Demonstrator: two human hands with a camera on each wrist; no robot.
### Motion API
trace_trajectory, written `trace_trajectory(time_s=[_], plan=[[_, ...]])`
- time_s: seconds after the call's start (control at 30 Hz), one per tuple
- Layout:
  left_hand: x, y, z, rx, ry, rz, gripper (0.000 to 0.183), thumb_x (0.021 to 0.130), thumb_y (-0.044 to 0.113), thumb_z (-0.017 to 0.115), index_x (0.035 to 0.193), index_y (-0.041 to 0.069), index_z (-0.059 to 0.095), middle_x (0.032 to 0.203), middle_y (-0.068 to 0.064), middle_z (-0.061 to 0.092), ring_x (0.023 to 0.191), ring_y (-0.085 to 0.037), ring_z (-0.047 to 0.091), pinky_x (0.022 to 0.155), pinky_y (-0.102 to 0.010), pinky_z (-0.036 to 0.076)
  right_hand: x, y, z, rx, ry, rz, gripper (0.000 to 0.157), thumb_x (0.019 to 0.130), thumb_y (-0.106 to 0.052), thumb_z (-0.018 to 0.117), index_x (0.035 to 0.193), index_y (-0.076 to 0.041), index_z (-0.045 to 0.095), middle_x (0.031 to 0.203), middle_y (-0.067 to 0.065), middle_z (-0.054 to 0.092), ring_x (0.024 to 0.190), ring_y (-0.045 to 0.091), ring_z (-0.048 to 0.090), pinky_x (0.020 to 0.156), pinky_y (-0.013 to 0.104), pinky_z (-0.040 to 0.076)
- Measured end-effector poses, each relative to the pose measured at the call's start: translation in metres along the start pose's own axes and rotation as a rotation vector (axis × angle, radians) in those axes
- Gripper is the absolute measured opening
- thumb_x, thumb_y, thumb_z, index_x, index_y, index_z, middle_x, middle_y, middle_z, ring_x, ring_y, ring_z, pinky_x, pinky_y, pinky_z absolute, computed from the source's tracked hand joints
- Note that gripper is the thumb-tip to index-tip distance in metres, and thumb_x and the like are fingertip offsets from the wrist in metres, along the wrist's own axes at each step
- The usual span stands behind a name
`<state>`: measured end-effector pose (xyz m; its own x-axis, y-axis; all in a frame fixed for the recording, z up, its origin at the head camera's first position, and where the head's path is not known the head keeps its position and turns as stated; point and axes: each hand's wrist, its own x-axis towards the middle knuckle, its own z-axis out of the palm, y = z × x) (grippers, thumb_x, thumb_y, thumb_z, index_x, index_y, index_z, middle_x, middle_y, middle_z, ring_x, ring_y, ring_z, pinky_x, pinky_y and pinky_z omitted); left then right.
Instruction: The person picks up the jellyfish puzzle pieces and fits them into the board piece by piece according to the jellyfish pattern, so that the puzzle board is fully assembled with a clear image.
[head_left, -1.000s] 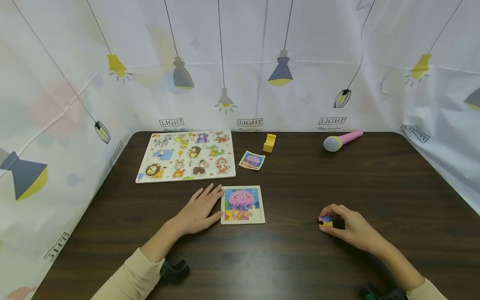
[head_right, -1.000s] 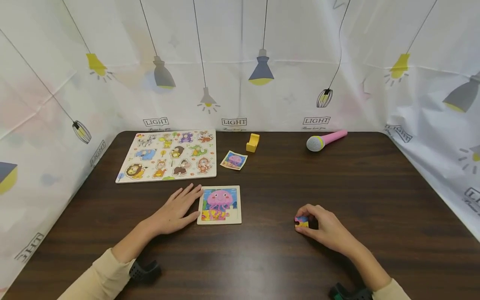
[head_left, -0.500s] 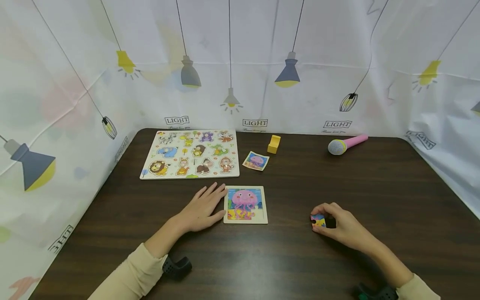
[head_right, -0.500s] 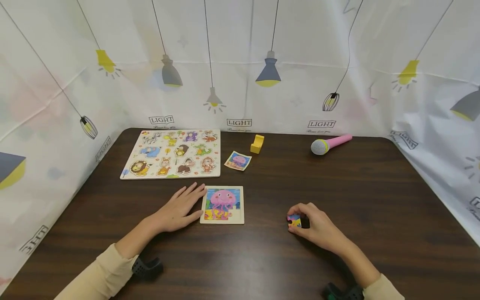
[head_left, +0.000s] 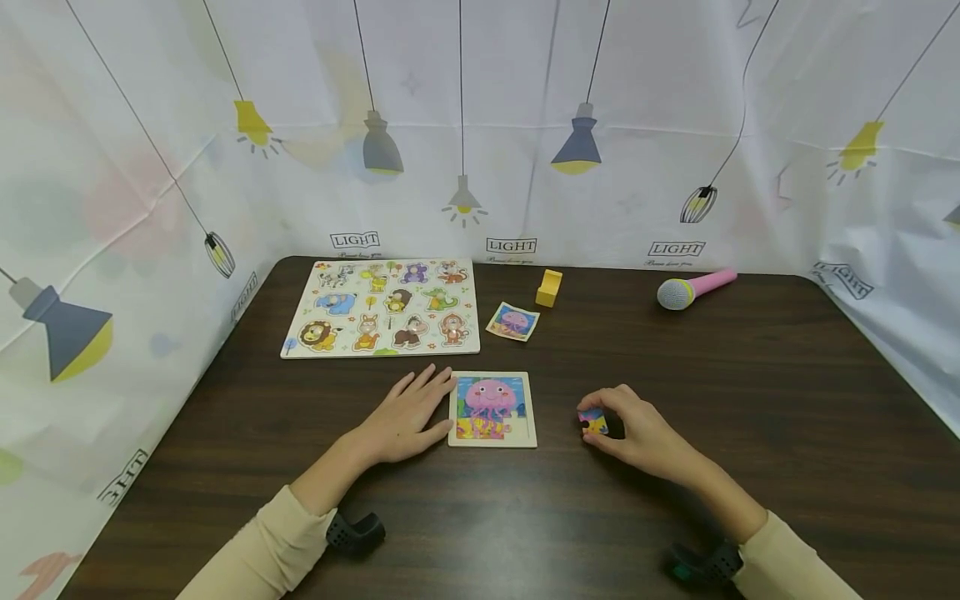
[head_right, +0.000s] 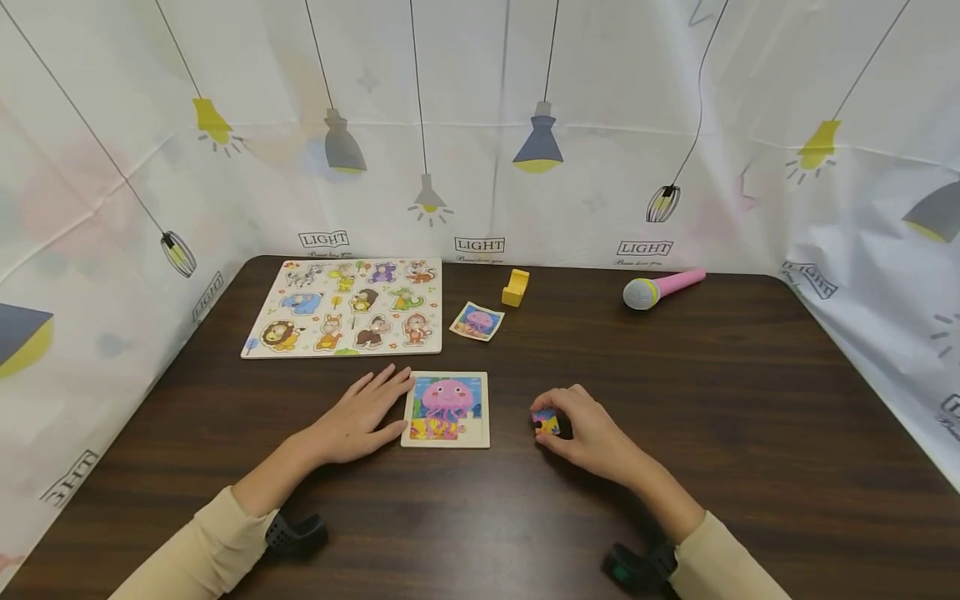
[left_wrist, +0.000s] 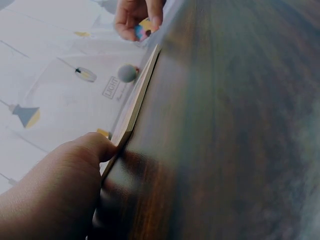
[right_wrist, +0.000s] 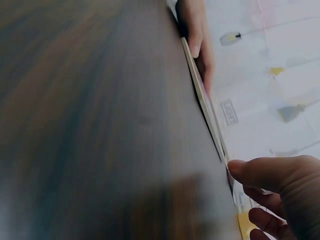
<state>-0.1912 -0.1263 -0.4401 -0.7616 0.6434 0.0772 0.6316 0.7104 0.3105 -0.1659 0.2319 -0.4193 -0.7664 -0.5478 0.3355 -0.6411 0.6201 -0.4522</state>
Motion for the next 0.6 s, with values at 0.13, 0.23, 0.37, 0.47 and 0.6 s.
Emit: trace_trajectory(time_s=[0.13, 0.23, 0.37, 0.47, 0.6], plan=[[0.0, 0.0, 0.0, -0.006, -0.004, -0.003, 0.063, 0.096, 0.044, 0.037, 0.146, 0.01, 0.023, 0.151, -0.008, 0.017, 0.138, -0.027, 0.01, 0.109, -0.045, 0.007, 0.011, -0.008, 0.005, 0.032, -0.028, 0.004, 0.031, 0.076, -0.015, 0.076, 0.102, -0.016, 0.06, 0.099, -0.012, 0.059, 0.091, 0.007, 0.048, 0.076, 0.03, 0.046], [0.0, 0.001, 0.0, -0.008, -0.001, -0.002, 0.062, 0.096, 0.044, 0.036, 0.146, 0.01, 0.024, 0.151, -0.008, 0.017, 0.138, -0.027, 0.01, 0.109, -0.045, 0.006, 0.018, -0.012, 0.008, 0.058, -0.043, 0.016, 0.027, 0.078, -0.018, 0.074, 0.101, -0.019, 0.06, 0.098, -0.013, 0.059, 0.091, 0.007, 0.048, 0.078, 0.031, 0.046], [0.0, 0.001, 0.0, -0.002, 0.0, -0.005, 0.062, 0.096, 0.045, 0.036, 0.146, 0.01, 0.024, 0.151, -0.008, 0.017, 0.138, -0.026, 0.01, 0.109, -0.045, 0.006, 0.026, -0.016, 0.014, 0.079, -0.043, 0.031, 0.024, 0.08, -0.023, 0.072, 0.1, -0.021, 0.06, 0.097, -0.015, 0.058, 0.091, 0.007, 0.048, 0.077, 0.032, 0.045], [0.0, 0.001, 0.0, 0.0, -0.005, -0.01, 0.062, 0.096, 0.045, 0.036, 0.146, 0.01, 0.024, 0.151, -0.008, 0.017, 0.138, -0.026, 0.01, 0.109, -0.045, 0.006, 0.032, -0.019, 0.018, 0.099, -0.044, 0.035, 0.022, 0.081, -0.024, 0.071, 0.1, -0.021, 0.061, 0.097, -0.014, 0.058, 0.089, 0.008, 0.049, 0.076, 0.032, 0.046], [0.0, 0.001, 0.0, 0.0, -0.008, -0.011, 0.062, 0.096, 0.045, 0.037, 0.146, 0.01, 0.024, 0.151, -0.008, 0.017, 0.138, -0.026, 0.01, 0.109, -0.044, 0.006, 0.039, -0.023, 0.025, 0.139, -0.054, 0.029, 0.02, 0.082, -0.023, 0.07, 0.1, -0.019, 0.062, 0.094, -0.012, 0.058, 0.085, 0.012, 0.05, 0.071, 0.032, 0.046]])
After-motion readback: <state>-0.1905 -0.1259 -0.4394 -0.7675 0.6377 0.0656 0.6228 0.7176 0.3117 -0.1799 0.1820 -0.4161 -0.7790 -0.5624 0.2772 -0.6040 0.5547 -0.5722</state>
